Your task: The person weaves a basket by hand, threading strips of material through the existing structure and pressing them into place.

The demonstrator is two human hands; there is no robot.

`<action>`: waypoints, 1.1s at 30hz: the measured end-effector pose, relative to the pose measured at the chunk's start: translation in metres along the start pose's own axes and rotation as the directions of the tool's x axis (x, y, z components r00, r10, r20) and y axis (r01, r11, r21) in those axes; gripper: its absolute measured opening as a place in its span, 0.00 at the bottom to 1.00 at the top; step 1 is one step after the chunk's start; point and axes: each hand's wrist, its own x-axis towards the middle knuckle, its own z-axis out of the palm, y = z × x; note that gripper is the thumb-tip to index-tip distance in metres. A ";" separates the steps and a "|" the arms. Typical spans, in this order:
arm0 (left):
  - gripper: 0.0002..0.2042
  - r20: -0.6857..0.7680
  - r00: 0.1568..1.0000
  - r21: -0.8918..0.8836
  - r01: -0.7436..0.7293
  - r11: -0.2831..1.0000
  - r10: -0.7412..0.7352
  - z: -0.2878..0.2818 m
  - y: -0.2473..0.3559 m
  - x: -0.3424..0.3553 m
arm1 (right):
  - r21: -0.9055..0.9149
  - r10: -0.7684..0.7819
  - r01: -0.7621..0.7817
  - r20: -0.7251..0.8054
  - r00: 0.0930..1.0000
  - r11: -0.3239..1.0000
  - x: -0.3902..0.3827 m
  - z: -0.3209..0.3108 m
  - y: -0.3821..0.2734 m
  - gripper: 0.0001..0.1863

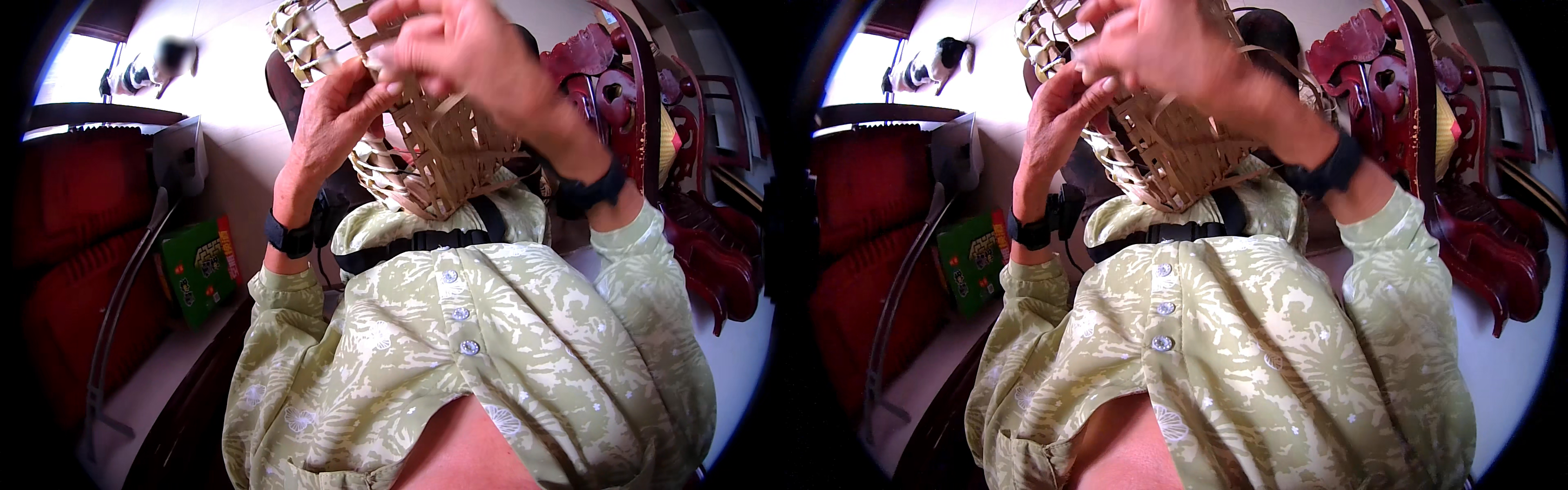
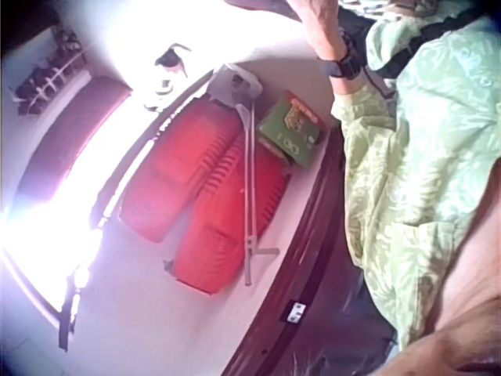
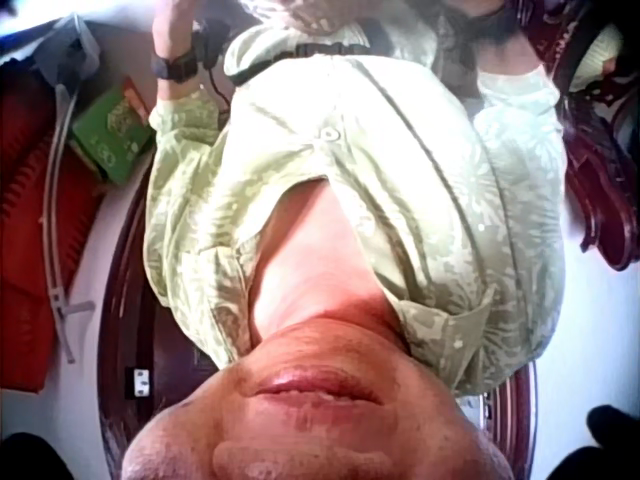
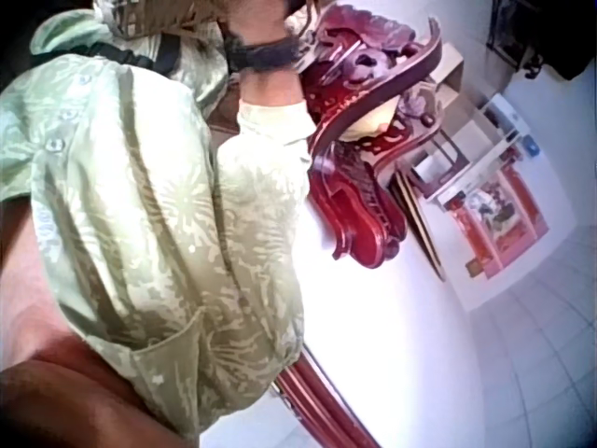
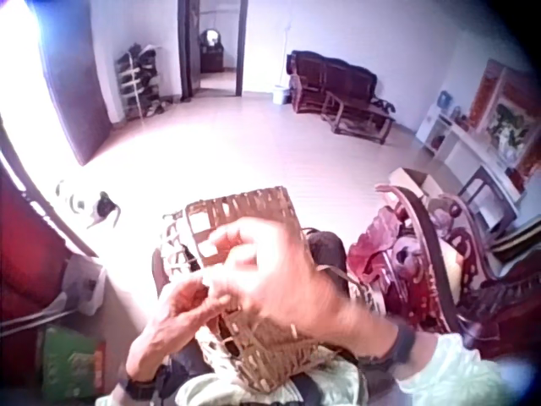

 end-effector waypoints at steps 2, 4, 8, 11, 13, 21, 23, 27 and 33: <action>0.12 -0.001 1.000 0.059 -0.029 0.998 0.029 0.001 0.005 0.002 | 0.379 0.127 -0.153 0.094 0.988 0.913 0.012 -0.012 -0.004 0.16; 0.12 -0.033 0.999 0.029 0.018 0.999 -0.017 0.003 0.009 0.000 | 0.602 0.294 -0.304 0.118 0.948 0.738 0.022 -0.011 -0.002 0.13; 0.12 -0.152 0.988 0.018 -0.029 0.999 0.031 0.008 -0.004 -0.008 | -0.383 -0.255 0.167 -0.191 0.948 0.909 0.013 0.002 0.016 0.09; 0.11 -0.199 0.979 0.102 -0.020 0.995 0.040 0.009 -0.005 -0.010 | -0.437 -0.291 0.195 -0.163 0.943 0.878 -0.004 -0.013 0.048 0.13; 0.11 -0.211 0.977 0.080 0.036 0.996 -0.019 0.009 0.001 -0.009 | -0.471 -0.269 0.172 -0.146 0.952 0.865 -0.012 -0.006 0.061 0.14; 0.12 -0.269 0.962 0.015 0.058 0.998 -0.052 0.014 0.004 -0.004 | -0.567 -0.412 0.249 -0.177 0.894 0.785 -0.009 0.007 0.067 0.08; 0.12 -0.270 0.960 0.094 0.105 0.990 -0.076 0.013 0.007 -0.005 | -0.496 -0.276 0.154 -0.181 0.944 0.855 -0.009 0.001 0.050 0.05; 0.12 -0.293 0.956 0.210 0.088 0.974 -0.023 0.013 -0.002 -0.004 | 0.286 -0.053 0.033 0.063 0.997 0.958 0.021 -0.037 -0.015 0.10; 0.10 -0.308 0.951 0.282 0.114 0.953 -0.023 0.012 -0.005 -0.005 | -0.192 -0.175 0.184 0.064 0.982 0.964 0.030 -0.019 0.024 0.14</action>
